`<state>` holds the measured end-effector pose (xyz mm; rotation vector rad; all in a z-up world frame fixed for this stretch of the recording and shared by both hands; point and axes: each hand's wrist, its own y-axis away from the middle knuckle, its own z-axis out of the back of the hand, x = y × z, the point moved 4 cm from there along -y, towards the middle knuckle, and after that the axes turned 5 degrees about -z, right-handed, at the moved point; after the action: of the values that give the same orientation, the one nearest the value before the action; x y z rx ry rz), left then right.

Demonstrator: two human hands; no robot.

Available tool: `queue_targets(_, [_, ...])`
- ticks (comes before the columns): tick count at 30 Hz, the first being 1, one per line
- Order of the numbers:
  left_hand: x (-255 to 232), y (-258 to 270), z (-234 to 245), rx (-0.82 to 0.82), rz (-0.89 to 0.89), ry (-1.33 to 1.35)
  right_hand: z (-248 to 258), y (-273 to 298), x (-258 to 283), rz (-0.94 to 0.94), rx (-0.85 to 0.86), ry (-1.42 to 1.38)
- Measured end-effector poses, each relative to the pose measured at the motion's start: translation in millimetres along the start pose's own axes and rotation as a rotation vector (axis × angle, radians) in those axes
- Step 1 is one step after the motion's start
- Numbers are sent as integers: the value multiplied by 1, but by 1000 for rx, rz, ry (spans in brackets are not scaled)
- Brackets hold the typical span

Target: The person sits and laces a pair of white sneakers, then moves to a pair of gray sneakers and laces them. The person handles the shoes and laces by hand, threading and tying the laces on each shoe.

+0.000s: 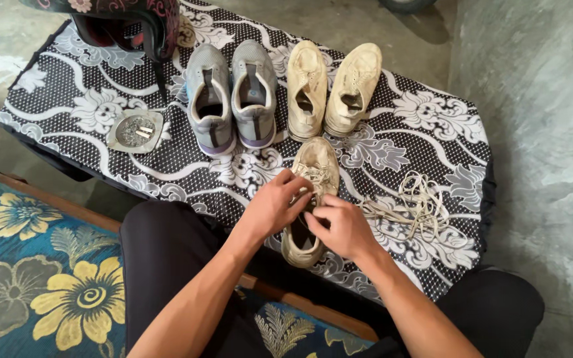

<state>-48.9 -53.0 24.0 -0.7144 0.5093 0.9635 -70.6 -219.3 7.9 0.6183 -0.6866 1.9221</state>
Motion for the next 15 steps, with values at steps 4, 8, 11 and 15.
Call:
queue_targets(4, [3,11,4,23,-65,8,8,-2,10,-99,-49,69])
queue_targets(8, [8,19,4,111,18,20,13,-4,6,-289,58,230])
queue_targets(11, [4,27,2,124,13,48,9,-10,-14,-575,322,268])
queue_targets(15, [7,37,-3,145,62,38,6,-17,-18,-430,144,128])
